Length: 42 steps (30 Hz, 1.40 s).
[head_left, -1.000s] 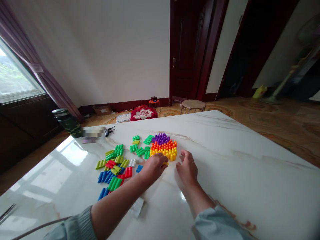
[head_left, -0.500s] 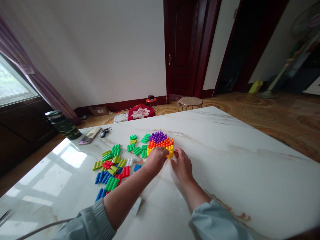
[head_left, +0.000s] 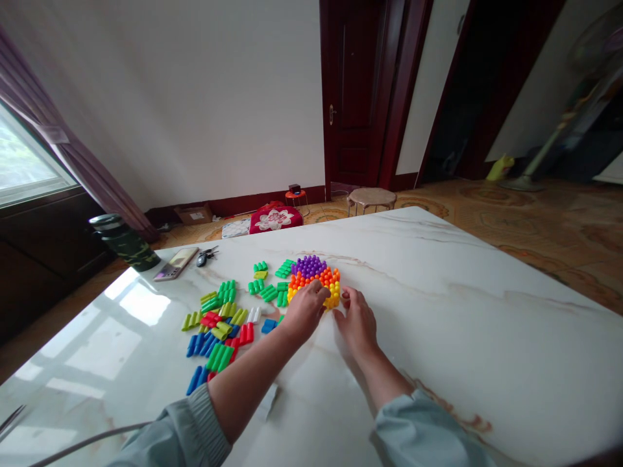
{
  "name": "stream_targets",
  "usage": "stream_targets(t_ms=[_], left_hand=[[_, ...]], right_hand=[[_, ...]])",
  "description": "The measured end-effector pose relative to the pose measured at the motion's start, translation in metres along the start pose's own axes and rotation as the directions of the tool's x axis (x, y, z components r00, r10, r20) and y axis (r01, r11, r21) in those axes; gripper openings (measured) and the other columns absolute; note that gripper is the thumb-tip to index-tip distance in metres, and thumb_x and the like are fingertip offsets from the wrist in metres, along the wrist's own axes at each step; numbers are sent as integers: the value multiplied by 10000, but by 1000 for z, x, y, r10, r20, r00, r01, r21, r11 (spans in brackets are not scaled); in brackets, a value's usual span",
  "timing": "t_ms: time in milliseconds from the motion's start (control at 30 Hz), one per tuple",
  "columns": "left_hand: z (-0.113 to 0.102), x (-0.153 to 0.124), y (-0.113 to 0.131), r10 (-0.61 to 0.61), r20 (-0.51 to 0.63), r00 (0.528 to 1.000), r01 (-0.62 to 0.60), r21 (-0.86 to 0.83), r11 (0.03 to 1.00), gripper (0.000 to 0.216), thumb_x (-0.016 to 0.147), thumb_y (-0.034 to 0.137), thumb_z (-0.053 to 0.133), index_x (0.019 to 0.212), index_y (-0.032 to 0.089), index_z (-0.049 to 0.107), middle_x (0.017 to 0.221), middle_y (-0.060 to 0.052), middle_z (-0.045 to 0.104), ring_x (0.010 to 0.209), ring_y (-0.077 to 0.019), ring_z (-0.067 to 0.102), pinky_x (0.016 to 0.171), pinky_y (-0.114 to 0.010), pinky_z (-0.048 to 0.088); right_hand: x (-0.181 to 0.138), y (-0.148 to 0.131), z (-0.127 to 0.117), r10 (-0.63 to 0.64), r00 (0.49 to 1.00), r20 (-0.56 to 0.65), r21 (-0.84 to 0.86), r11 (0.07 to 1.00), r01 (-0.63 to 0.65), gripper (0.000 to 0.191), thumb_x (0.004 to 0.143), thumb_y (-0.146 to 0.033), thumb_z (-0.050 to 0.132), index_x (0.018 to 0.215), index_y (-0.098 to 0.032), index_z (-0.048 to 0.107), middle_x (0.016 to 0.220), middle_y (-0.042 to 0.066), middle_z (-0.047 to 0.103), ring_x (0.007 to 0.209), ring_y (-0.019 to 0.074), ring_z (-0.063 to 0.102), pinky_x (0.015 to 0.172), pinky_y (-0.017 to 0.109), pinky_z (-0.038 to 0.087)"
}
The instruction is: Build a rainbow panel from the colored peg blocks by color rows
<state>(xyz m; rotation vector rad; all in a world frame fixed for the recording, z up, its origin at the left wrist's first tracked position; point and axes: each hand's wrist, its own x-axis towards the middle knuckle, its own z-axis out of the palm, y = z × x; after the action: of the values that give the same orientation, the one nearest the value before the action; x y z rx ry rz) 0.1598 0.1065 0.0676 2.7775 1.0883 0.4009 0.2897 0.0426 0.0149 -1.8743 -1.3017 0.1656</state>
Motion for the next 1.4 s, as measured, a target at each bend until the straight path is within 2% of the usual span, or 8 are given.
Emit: stream_targets(t_ms=[200,333,467,633,700,1000,1267,1400], left_hand=[[1,-8,3,73,-45,996,-67,120,990,114,886,278,569,962,205,611,986,-53,608,867,-191,597,751,-303,455],[-9,-14,-12,63,-129,990,-46,131,990,218,922,379,515,860,204,628,874,-38,631,807,-175,598,734,-292,428],[-29,-19,-48,-157,-307,939,184,61,981,227,918,367,491,858,220,653,842,-19,661,755,-153,605,679,-266,409],[-48,-31,-105,-459,-404,791,463,-95,881,223,893,328,480,991,216,646,922,-24,684,757,-147,633,689,-260,456],[-52,-35,-126,-486,-380,787,494,-86,865,253,877,289,480,1052,197,637,954,-43,682,780,-153,649,724,-272,486],[-46,-9,-182,-406,-69,911,410,76,909,556,760,280,656,1309,249,569,1340,-97,562,1278,-268,502,1069,-406,404],[-25,33,-172,-418,87,904,409,101,907,700,816,559,577,1452,335,392,1524,-115,373,1392,-369,344,1080,-549,347],[-21,53,-163,-300,152,942,291,82,953,738,766,459,656,1446,389,380,1588,-57,268,1451,-378,200,1125,-612,225]], right_hand=[[0,-1,-2,11,997,-80,4,1000,-11,365,741,-235,575,1104,-206,551,1077,55,627,822,172,612,675,278,431],[-1,-8,-11,41,999,-34,-5,999,-41,120,783,-278,538,814,-224,641,789,18,682,667,159,586,612,260,369],[-5,-16,-15,29,989,147,-92,996,-16,205,811,-312,554,691,-238,703,646,28,693,588,157,579,551,267,285],[-7,-20,-15,8,985,175,-152,988,19,196,811,-322,567,769,-260,748,667,35,714,596,166,597,557,272,279],[-7,-20,-14,8,984,177,-144,989,18,209,816,-332,561,716,-252,726,642,30,702,586,164,594,551,268,282],[-8,-18,-9,11,971,237,-120,993,19,224,826,-376,546,735,-255,710,671,5,710,614,157,616,560,252,313],[-7,-19,-9,42,958,285,-163,987,5,223,834,-392,538,792,-278,725,699,-9,724,642,153,635,571,246,322],[-7,-19,-9,46,954,296,-185,983,9,243,843,-400,530,795,-269,729,720,-2,729,641,148,630,568,248,316]])
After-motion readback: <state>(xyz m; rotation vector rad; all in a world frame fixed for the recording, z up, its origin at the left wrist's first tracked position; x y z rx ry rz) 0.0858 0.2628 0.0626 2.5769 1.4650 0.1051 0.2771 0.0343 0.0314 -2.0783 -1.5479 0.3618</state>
